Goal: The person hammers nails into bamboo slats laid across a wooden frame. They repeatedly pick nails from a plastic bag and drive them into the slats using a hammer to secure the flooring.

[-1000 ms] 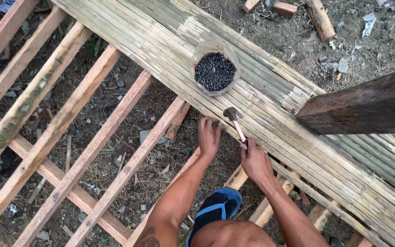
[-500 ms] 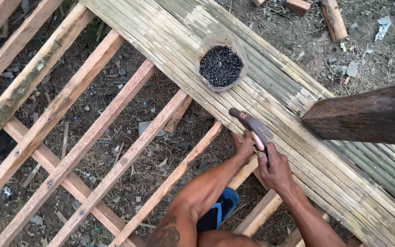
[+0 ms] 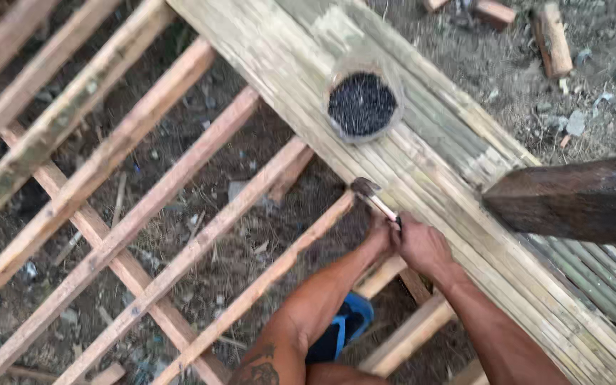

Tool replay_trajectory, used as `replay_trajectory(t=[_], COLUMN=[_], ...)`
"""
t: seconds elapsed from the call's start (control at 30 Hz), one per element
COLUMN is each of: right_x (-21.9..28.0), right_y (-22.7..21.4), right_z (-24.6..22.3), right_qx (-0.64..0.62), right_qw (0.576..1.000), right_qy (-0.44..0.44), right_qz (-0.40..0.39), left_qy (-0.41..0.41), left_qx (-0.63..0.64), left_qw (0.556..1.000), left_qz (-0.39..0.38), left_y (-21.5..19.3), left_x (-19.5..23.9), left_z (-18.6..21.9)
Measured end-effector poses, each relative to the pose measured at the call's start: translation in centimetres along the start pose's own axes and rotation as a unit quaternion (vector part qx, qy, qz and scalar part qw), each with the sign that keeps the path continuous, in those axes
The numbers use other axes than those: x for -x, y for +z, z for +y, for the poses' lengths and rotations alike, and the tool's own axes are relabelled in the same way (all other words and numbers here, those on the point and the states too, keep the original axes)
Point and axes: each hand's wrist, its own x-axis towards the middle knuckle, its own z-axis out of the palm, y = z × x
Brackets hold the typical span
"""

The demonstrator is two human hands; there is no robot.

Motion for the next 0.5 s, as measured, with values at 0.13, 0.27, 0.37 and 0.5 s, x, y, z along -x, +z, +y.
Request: replay_trajectory(t=[0.13, 0.27, 0.37, 0.5], right_x=[1.0, 1.8, -0.6, -0.6], right_y=[-0.4, 1.6, 2.4, 4.9], right_z=[-1.0, -0.3, 0.5, 1.9], right_qx=[-0.095, -0.120, -0.067, -0.077], right_qw=[0.975, 0.961, 0.995, 0.990], right_qy=[-0.129, -0.160, 0.011, 0.091], right_qz=[0.154, 0.190, 0.073, 0.081], left_qy=[0.074, 0.025, -0.003, -0.140], left_qx=[-0.048, -0.190, -0.162, -0.216], left_qw=[0.996, 0.981, 0.984, 0.935], left_qz=[0.009, -0.037, -0.072, -0.243], left_y=[-1.3, -1.3, -1.7, -5.5], left_x=[-1.1, -0.5, -1.1, 0.3], left_z=[0.0, -0.7, 1.7, 6.3])
